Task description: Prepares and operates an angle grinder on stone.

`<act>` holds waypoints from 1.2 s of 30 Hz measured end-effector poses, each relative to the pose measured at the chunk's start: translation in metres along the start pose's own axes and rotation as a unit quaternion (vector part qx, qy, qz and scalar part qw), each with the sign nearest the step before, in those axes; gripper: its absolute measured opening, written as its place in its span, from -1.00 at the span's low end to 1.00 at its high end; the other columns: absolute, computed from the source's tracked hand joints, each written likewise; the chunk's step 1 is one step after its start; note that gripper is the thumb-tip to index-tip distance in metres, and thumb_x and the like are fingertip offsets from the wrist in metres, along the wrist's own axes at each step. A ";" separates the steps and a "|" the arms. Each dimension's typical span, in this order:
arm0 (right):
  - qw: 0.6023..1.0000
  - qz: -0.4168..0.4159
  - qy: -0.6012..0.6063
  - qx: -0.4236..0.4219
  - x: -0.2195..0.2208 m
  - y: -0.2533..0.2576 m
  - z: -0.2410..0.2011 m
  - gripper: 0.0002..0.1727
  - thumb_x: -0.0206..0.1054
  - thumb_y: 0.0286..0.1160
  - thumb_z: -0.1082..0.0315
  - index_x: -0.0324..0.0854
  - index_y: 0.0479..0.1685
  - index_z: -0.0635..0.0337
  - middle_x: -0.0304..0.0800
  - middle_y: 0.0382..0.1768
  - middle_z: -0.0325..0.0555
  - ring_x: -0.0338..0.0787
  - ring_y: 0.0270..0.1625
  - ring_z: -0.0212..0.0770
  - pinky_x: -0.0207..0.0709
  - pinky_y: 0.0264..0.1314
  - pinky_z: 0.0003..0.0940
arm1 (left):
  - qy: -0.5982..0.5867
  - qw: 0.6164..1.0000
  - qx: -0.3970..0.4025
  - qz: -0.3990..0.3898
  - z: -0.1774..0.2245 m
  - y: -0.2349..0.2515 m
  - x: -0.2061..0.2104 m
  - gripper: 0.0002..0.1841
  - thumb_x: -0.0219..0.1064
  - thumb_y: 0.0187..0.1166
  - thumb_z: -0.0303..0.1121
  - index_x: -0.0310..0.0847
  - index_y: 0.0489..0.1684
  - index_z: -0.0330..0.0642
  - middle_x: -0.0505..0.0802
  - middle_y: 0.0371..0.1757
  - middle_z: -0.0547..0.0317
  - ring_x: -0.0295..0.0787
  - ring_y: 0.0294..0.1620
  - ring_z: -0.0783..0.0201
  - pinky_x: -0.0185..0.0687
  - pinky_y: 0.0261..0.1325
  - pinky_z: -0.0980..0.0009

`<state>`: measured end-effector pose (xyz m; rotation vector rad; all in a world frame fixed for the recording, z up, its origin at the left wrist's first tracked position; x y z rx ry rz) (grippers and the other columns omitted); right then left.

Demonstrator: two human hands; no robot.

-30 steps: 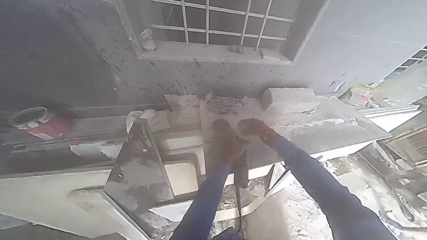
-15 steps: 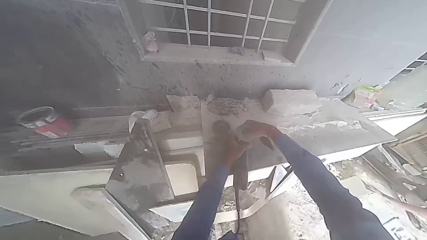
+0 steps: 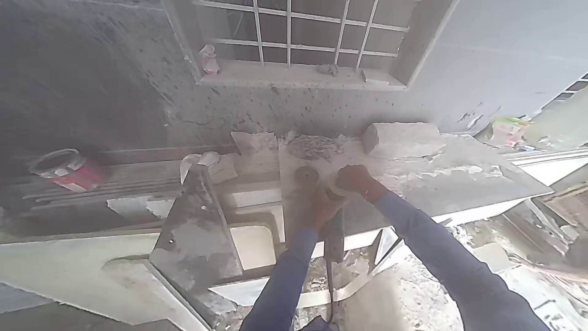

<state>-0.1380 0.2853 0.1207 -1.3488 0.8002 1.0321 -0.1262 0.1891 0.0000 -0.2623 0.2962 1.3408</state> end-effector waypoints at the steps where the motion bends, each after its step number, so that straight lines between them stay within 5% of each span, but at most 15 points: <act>1: 1.000 -0.004 -0.003 -0.003 0.000 0.002 -0.001 -0.63 0.26 0.61 0.18 0.68 0.03 0.38 0.76 0.12 0.38 0.73 0.24 0.43 0.51 0.06 0.50 | -0.002 1.000 0.001 -0.001 0.000 0.000 0.001 0.23 0.79 -0.04 0.16 0.21 0.73 -0.29 0.70 0.46 -0.10 0.65 0.47 0.14 0.53 0.58 0.15; 4: 1.000 -0.008 0.011 -0.010 0.004 0.013 0.003 -0.63 0.35 0.51 0.14 0.69 0.02 0.30 0.77 0.10 0.34 0.75 0.21 0.41 0.52 0.02 0.53 | -0.004 1.000 0.007 0.003 0.001 0.000 -0.001 0.19 0.79 -0.03 0.15 0.26 0.70 -0.26 0.71 0.43 -0.08 0.65 0.46 0.14 0.54 0.56 0.15; 8: 0.997 -0.013 0.064 -0.042 -0.001 0.002 0.005 -0.59 0.34 0.59 0.07 0.69 0.30 0.06 0.76 0.25 0.26 0.70 0.34 0.38 0.47 0.19 0.57 | 0.009 1.000 0.004 0.002 0.006 -0.002 -0.005 0.14 0.77 -0.02 0.17 0.33 0.64 -0.23 0.75 0.36 -0.05 0.69 0.40 0.15 0.58 0.52 0.13; 16: 1.000 0.017 0.022 -0.004 0.010 0.002 0.008 -0.52 0.23 0.64 0.03 0.65 0.26 0.25 0.67 0.30 0.31 0.71 0.29 0.37 0.54 0.12 0.46 | 0.020 1.000 -0.003 -0.007 0.009 -0.004 -0.006 0.09 0.76 0.01 0.17 0.38 0.59 -0.25 0.76 0.32 -0.06 0.71 0.35 0.13 0.59 0.49 0.12; 20: 0.997 0.031 0.060 -0.020 0.009 0.007 0.013 -0.54 0.35 0.53 0.08 0.65 0.32 0.13 0.64 0.32 0.28 0.73 0.25 0.34 0.58 0.09 0.45 | 0.014 1.000 0.007 0.003 0.007 -0.004 -0.004 0.08 0.78 -0.01 0.15 0.39 0.58 -0.25 0.75 0.35 -0.08 0.70 0.38 0.13 0.58 0.51 0.13; 25: 0.988 0.049 0.139 -0.040 0.014 0.004 0.022 -0.47 0.40 0.47 -0.05 0.67 0.17 0.23 0.65 0.24 0.27 0.71 0.28 0.26 0.60 0.19 0.36 | 0.010 1.000 -0.002 -0.002 0.009 -0.004 -0.007 0.10 0.78 -0.02 0.13 0.35 0.61 -0.24 0.75 0.33 -0.06 0.71 0.34 0.16 0.61 0.47 0.14; 30: 0.991 0.075 0.093 -0.060 0.020 -0.003 0.011 -0.09 0.53 -0.05 -0.45 0.67 0.15 0.16 0.59 0.29 0.22 0.65 0.32 0.25 0.62 0.13 0.31 | -0.005 1.000 -0.006 -0.008 -0.002 -0.001 0.001 0.23 0.80 0.02 0.03 0.14 0.77 -0.36 0.64 0.53 -0.23 0.59 0.54 0.02 0.46 0.63 0.08; 36: 0.984 0.095 0.105 -0.107 0.023 0.000 0.009 -0.38 0.56 0.22 -0.05 0.66 0.19 0.18 0.61 0.29 0.22 0.64 0.37 0.24 0.61 0.23 0.29 | 0.017 1.000 -0.004 -0.002 -0.001 0.001 0.000 0.26 0.77 -0.02 0.16 0.17 0.76 -0.32 0.70 0.43 -0.15 0.67 0.43 0.07 0.55 0.54 0.08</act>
Point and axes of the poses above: each hand's wrist, its own y-axis towards the middle knuckle, its own x-axis out of the palm, z = x × y, the point moved 7 cm from there along y, towards the middle knuckle
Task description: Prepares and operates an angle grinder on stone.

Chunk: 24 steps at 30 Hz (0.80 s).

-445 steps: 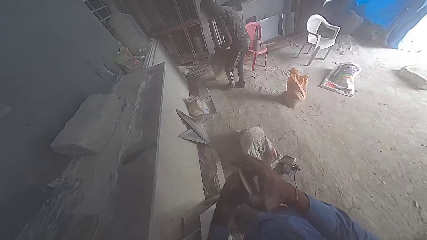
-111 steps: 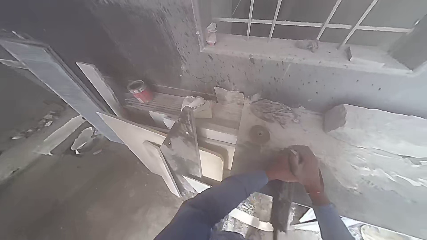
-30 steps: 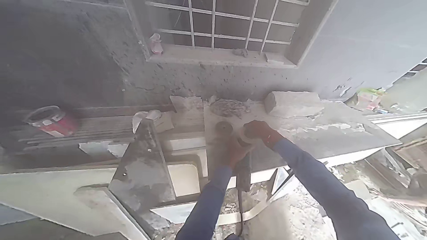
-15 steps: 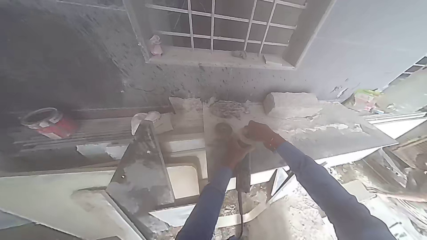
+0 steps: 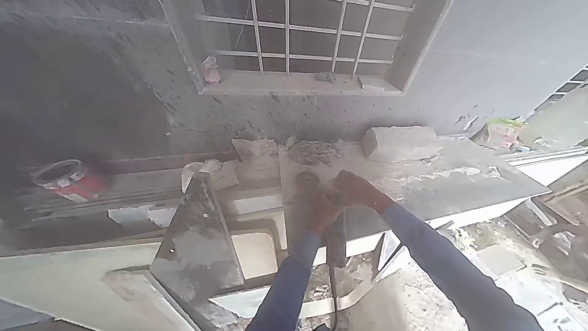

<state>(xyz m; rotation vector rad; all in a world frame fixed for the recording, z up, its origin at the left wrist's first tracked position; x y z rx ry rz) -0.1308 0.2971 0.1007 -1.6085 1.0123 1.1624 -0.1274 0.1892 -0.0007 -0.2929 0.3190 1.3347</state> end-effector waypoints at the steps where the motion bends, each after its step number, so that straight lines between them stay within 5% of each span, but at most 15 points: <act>1: 1.000 0.008 -0.006 -0.003 0.001 -0.001 0.002 -0.46 0.51 0.30 0.01 0.66 0.16 0.20 0.64 0.26 0.18 0.67 0.35 0.21 0.63 0.23 0.26 | 0.002 1.000 0.004 0.005 -0.001 0.000 0.000 0.26 0.76 -0.04 0.21 0.20 0.74 -0.32 0.72 0.41 -0.14 0.69 0.41 0.09 0.57 0.52 0.10; 4: 0.991 0.084 0.105 0.014 0.003 -0.004 0.025 -0.62 0.34 0.50 0.16 0.69 0.13 0.24 0.75 0.17 0.12 0.74 0.27 0.07 0.58 0.35 0.11 | -0.013 1.000 -0.001 0.003 -0.002 0.001 0.002 0.29 0.76 -0.05 0.24 0.18 0.75 -0.32 0.69 0.45 -0.16 0.66 0.44 0.08 0.56 0.54 0.10; 6: 0.947 0.168 0.266 0.066 0.008 -0.003 0.056 -0.67 0.18 0.68 0.29 0.71 0.13 0.35 0.81 0.07 0.18 0.78 0.18 0.01 0.58 0.37 0.00 | -0.032 0.999 -0.002 0.002 -0.003 0.002 0.003 0.30 0.79 -0.06 0.18 0.15 0.76 -0.33 0.66 0.49 -0.18 0.64 0.47 0.07 0.54 0.56 0.11; 8: 0.838 0.247 0.469 0.130 0.019 -0.007 0.089 -0.66 0.05 0.77 0.35 0.68 0.13 0.40 0.80 0.01 0.12 0.77 0.08 -0.14 0.65 0.25 -0.18 | -0.033 0.999 0.003 0.007 -0.004 0.002 0.004 0.28 0.80 -0.08 0.17 0.17 0.75 -0.32 0.66 0.48 -0.18 0.65 0.46 0.07 0.55 0.55 0.10; 11: 0.569 0.285 0.752 0.172 0.027 -0.026 0.105 -0.74 -0.06 0.67 0.34 0.52 0.03 0.22 0.74 -0.17 -0.02 0.78 -0.18 -0.18 0.71 -0.20 -0.19 | -0.033 0.999 0.009 0.011 -0.004 0.002 0.006 0.21 0.78 -0.08 0.20 0.30 0.66 -0.30 0.73 0.38 -0.15 0.70 0.38 0.08 0.60 0.49 0.09; 13: 0.484 0.291 0.808 0.169 0.024 -0.041 0.107 -0.74 -0.11 0.69 0.28 0.45 0.02 0.15 0.71 -0.21 -0.02 0.76 -0.30 -0.14 0.69 -0.38 -0.16 | -0.023 1.000 0.015 0.008 -0.003 0.003 0.006 0.13 0.76 -0.06 0.21 0.40 0.57 -0.31 0.75 0.32 -0.14 0.73 0.33 0.09 0.63 0.45 0.10; 15: 0.446 0.299 0.828 0.163 0.022 -0.052 0.112 -0.72 -0.14 0.71 0.24 0.45 0.03 0.13 0.71 -0.21 -0.01 0.76 -0.32 -0.13 0.67 -0.42 -0.16 | -0.007 1.000 0.014 -0.005 -0.001 0.003 0.005 0.08 0.74 -0.01 0.22 0.45 0.55 -0.31 0.76 0.31 -0.14 0.73 0.31 0.08 0.62 0.45 0.09; 17: 0.504 0.303 0.790 0.175 0.024 -0.062 0.122 -0.70 -0.10 0.72 0.26 0.51 0.04 0.18 0.76 -0.20 -0.03 0.78 -0.26 -0.16 0.69 -0.32 -0.19 | -0.004 1.000 0.019 -0.010 0.001 0.004 0.006 0.03 0.72 0.04 0.20 0.48 0.52 -0.30 0.76 0.31 -0.15 0.72 0.32 0.08 0.61 0.45 0.10; 20: 0.755 0.307 0.522 0.254 0.024 -0.074 0.136 -0.73 0.19 0.72 0.29 0.69 -0.10 0.34 0.74 -0.30 -0.03 0.70 -0.29 -0.22 0.61 -0.23 -0.24 | 0.008 1.000 0.028 -0.006 0.015 0.005 0.001 -0.13 0.63 0.28 0.14 0.54 0.51 -0.29 0.73 0.39 -0.18 0.68 0.42 0.04 0.54 0.54 0.10; 22: 0.885 0.250 0.293 0.261 0.019 -0.075 0.128 -0.62 0.30 0.63 0.11 0.74 -0.12 0.34 0.78 -0.18 0.14 0.76 -0.09 0.03 0.59 0.06 0.05 | 0.041 0.998 0.034 -0.014 0.032 0.005 -0.001 -0.23 0.50 0.49 0.06 0.50 0.56 -0.35 0.67 0.47 -0.26 0.61 0.51 -0.03 0.44 0.62 0.09; 24: 0.941 0.178 0.124 0.260 0.024 -0.068 0.116 -0.52 0.25 0.61 -0.04 0.76 0.08 0.21 0.78 0.11 0.17 0.80 0.16 0.16 0.62 0.22 0.21 | 0.093 0.994 0.046 -0.022 0.043 0.010 0.000 -0.40 0.40 0.60 -0.04 0.59 0.47 -0.33 0.72 0.40 -0.23 0.64 0.46 -0.02 0.48 0.57 0.10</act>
Point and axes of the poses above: each hand's wrist, its own y-axis towards the middle knuckle, its own x-axis out of the palm, z = x × y, the point moved 7 cm from there along y, towards the middle knuckle
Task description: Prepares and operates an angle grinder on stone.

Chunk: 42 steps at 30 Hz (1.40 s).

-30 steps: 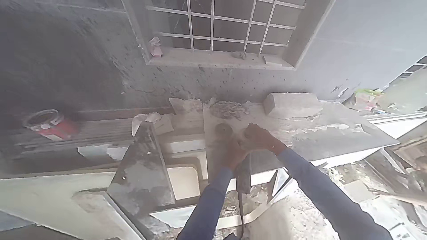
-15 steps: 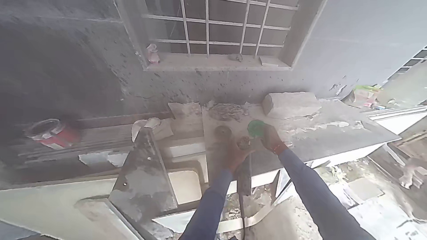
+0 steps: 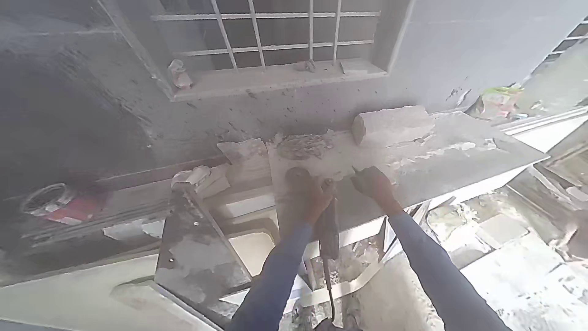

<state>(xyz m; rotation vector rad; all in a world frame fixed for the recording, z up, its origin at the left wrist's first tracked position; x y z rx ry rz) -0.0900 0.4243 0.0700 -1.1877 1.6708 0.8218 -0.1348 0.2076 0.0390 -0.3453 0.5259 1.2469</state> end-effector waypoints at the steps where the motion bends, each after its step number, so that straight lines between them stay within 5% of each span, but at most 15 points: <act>1: 0.997 -0.022 -0.067 -0.011 0.005 -0.002 -0.005 -0.52 0.18 0.67 -0.04 0.73 0.17 0.17 0.76 0.22 0.17 0.80 0.22 0.19 0.64 0.21 0.25 | 0.036 0.999 0.003 -0.013 0.004 0.004 0.000 -0.47 0.38 0.63 -0.07 0.65 0.41 -0.29 0.75 0.37 -0.19 0.66 0.44 0.00 0.50 0.56 0.11; 4: 0.990 -0.093 -0.108 -0.020 0.019 -0.011 -0.013 -0.58 0.07 0.77 0.20 0.61 0.36 0.28 0.71 0.30 0.31 0.75 0.30 0.34 0.57 0.24 0.36 | 0.140 0.988 0.022 -0.068 0.016 0.016 0.002 -0.51 0.34 0.66 -0.08 0.68 0.37 -0.29 0.72 0.38 -0.25 0.61 0.49 -0.08 0.44 0.60 0.03; 8: 0.990 -0.102 -0.077 -0.052 0.032 -0.018 -0.008 -0.63 0.06 0.76 0.34 0.65 0.30 0.32 0.72 0.28 0.36 0.73 0.30 0.40 0.54 0.24 0.41 | 0.230 0.967 0.056 -0.093 0.031 0.018 0.004 -0.56 0.25 0.71 -0.06 0.72 0.29 -0.21 0.70 0.35 -0.20 0.67 0.40 -0.06 0.55 0.50 0.02; 14: 0.991 -0.102 -0.041 -0.077 0.049 -0.011 0.012 -0.64 0.11 0.73 0.28 0.68 0.28 0.26 0.70 0.35 0.27 0.72 0.34 0.34 0.56 0.25 0.39 | 0.307 0.942 0.125 -0.043 0.038 0.010 0.017 -0.59 0.19 0.77 -0.12 0.70 0.29 -0.26 0.73 0.33 -0.17 0.71 0.38 -0.04 0.58 0.50 0.06; 24: 0.993 -0.079 0.029 -0.087 0.030 -0.012 0.004 -0.64 0.05 0.79 0.33 0.64 0.33 0.27 0.70 0.33 0.32 0.70 0.37 0.36 0.53 0.32 0.39 | 0.297 0.952 0.079 -0.022 0.033 0.007 0.023 -0.57 0.20 0.78 -0.21 0.57 0.35 -0.45 0.62 0.47 -0.33 0.60 0.52 -0.15 0.51 0.58 0.05; 34: 0.982 -0.150 0.002 -0.111 0.047 -0.010 -0.005 -0.67 0.26 0.66 0.28 0.70 0.19 0.33 0.74 0.24 0.35 0.69 0.36 0.39 0.47 0.32 0.47 | 0.360 0.928 0.097 0.001 0.036 0.010 0.027 -0.51 0.21 0.75 -0.10 0.65 0.20 -0.47 0.73 0.32 -0.34 0.61 0.48 -0.21 0.45 0.59 -0.07; 39: 0.989 -0.118 0.019 -0.091 0.042 -0.019 -0.005 -0.59 0.31 0.61 0.12 0.71 0.15 0.31 0.76 0.24 0.28 0.69 0.38 0.31 0.48 0.39 0.41 | 0.333 0.935 0.122 0.018 0.039 0.010 0.027 -0.52 0.24 0.73 -0.09 0.64 0.22 -0.42 0.75 0.25 -0.33 0.67 0.39 -0.22 0.51 0.51 -0.14; 42: 0.992 -0.092 0.046 -0.072 0.036 -0.033 -0.008 -0.62 0.27 0.65 0.19 0.68 0.23 0.27 0.77 0.21 0.26 0.74 0.31 0.30 0.57 0.25 0.39 | 0.358 0.925 0.122 0.033 0.038 0.008 0.028 -0.52 0.20 0.75 -0.07 0.66 0.22 -0.41 0.76 0.26 -0.31 0.68 0.40 -0.22 0.51 0.51 -0.15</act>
Point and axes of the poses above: each hand's wrist, its own y-axis towards the middle knuckle, its own x-axis out of the palm, z = x × y, the point moved 7 cm from there along y, towards the middle knuckle
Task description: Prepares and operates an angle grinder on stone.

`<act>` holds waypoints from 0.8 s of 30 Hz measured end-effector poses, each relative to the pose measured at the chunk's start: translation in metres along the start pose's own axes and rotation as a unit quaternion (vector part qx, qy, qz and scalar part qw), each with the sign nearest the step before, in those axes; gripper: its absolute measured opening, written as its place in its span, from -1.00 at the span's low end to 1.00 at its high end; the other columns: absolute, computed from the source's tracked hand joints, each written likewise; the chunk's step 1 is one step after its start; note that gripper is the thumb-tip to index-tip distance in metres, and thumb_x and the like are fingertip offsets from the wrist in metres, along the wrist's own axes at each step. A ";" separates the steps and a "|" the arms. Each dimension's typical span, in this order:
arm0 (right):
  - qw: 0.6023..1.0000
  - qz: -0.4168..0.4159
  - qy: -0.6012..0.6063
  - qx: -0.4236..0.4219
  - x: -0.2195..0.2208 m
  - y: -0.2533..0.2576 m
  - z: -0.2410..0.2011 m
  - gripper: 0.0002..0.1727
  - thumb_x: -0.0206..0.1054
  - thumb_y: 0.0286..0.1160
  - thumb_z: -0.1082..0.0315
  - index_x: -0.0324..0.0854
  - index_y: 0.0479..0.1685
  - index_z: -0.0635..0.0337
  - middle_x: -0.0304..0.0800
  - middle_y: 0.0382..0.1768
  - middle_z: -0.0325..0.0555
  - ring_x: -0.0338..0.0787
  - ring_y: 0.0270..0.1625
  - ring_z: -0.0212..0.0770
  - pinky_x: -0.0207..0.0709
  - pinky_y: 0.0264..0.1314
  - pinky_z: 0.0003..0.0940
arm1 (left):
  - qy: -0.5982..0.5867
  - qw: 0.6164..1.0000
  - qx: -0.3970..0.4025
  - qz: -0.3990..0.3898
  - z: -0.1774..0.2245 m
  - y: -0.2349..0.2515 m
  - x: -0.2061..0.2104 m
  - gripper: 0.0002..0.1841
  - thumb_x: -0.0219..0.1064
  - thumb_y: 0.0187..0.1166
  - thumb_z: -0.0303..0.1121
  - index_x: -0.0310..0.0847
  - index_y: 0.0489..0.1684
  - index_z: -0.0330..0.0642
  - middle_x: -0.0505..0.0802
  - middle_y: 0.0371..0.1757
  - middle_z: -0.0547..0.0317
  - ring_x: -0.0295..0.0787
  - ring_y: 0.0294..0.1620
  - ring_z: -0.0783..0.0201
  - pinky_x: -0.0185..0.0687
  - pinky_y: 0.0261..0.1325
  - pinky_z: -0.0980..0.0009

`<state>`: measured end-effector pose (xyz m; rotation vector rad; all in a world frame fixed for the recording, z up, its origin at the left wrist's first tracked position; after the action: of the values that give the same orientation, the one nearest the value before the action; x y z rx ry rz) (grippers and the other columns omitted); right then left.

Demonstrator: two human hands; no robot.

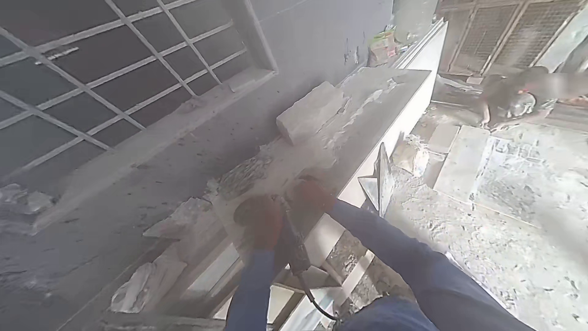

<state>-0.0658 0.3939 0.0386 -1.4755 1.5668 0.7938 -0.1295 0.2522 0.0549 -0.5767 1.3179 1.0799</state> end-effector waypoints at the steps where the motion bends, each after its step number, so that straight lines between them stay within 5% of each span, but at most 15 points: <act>1: 1.000 0.005 0.001 0.004 0.002 -0.002 -0.001 -0.62 0.24 0.66 0.22 0.67 0.28 0.26 0.77 0.21 0.27 0.75 0.29 0.31 0.59 0.21 0.39 | 0.012 1.000 0.001 0.007 -0.002 -0.001 0.000 -0.52 0.19 0.76 -0.08 0.68 0.22 -0.40 0.76 0.25 -0.30 0.68 0.40 -0.21 0.52 0.52 -0.13; 6: 0.999 0.028 0.030 0.032 -0.002 -0.009 0.005 -0.56 0.23 0.67 0.11 0.66 0.34 0.20 0.72 0.36 0.19 0.68 0.44 0.23 0.52 0.42 0.31 | 0.048 0.999 0.009 -0.004 -0.002 -0.003 -0.007 -0.60 0.12 0.79 -0.23 0.64 0.33 -0.36 0.74 0.35 -0.27 0.65 0.47 -0.18 0.50 0.55 -0.08; 10: 0.997 0.037 0.043 0.047 -0.009 -0.025 0.015 -0.58 0.22 0.68 0.22 0.64 0.36 0.28 0.71 0.35 0.28 0.71 0.38 0.30 0.54 0.33 0.35 | -0.127 0.991 -0.042 0.008 -0.011 -0.003 -0.010 -0.55 0.00 0.87 -0.26 0.62 0.36 -0.47 0.75 0.34 -0.36 0.65 0.47 -0.20 0.43 0.60 -0.10; 12: 0.996 0.045 0.051 0.063 -0.003 -0.023 0.026 -0.57 0.28 0.63 0.18 0.64 0.36 0.21 0.74 0.31 0.24 0.75 0.31 0.29 0.58 0.24 0.38 | -0.222 0.969 -0.105 -0.004 -0.022 -0.001 -0.015 -0.56 0.04 0.87 -0.21 0.63 0.31 -0.45 0.80 0.22 -0.34 0.74 0.32 -0.13 0.52 0.49 -0.09; 14: 0.996 0.039 0.051 0.066 0.000 -0.021 0.034 -0.59 0.23 0.66 0.22 0.60 0.37 0.22 0.73 0.28 0.25 0.76 0.28 0.32 0.60 0.16 0.41 | -0.278 0.952 -0.122 -0.032 -0.030 0.004 -0.013 -0.58 0.12 0.85 -0.17 0.69 0.09 -0.43 0.81 -0.09 -0.20 0.76 -0.07 0.04 0.65 0.16 0.02; 18: 0.995 0.045 0.041 0.084 -0.001 -0.026 0.046 -0.60 0.17 0.73 0.20 0.64 0.35 0.26 0.78 0.20 0.29 0.78 0.24 0.33 0.58 0.19 0.40 | -0.303 0.942 -0.113 -0.089 -0.036 0.005 -0.010 -0.57 0.16 0.83 -0.11 0.75 -0.10 -0.37 0.81 -0.30 0.01 0.73 -0.33 0.27 0.69 -0.09 0.23; 24: 0.991 0.005 0.018 0.133 -0.010 -0.023 0.047 -0.56 0.12 0.75 0.18 0.57 0.48 0.14 0.76 0.26 0.28 0.74 0.32 0.35 0.54 0.24 0.42 | -0.289 0.948 -0.118 -0.062 -0.042 0.002 -0.015 -0.55 0.33 0.71 -0.06 0.76 0.11 -0.36 0.87 0.01 -0.17 0.83 0.09 0.00 0.65 0.33 -0.04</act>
<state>-0.0366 0.4374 0.0278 -1.2946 1.6382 0.5410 -0.1502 0.2126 0.0606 -0.4603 0.6397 1.1944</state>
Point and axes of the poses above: each hand's wrist, its own y-axis towards the middle knuckle, its own x-axis out of the palm, z = x × y, the point moved 7 cm from there along y, towards the middle knuckle
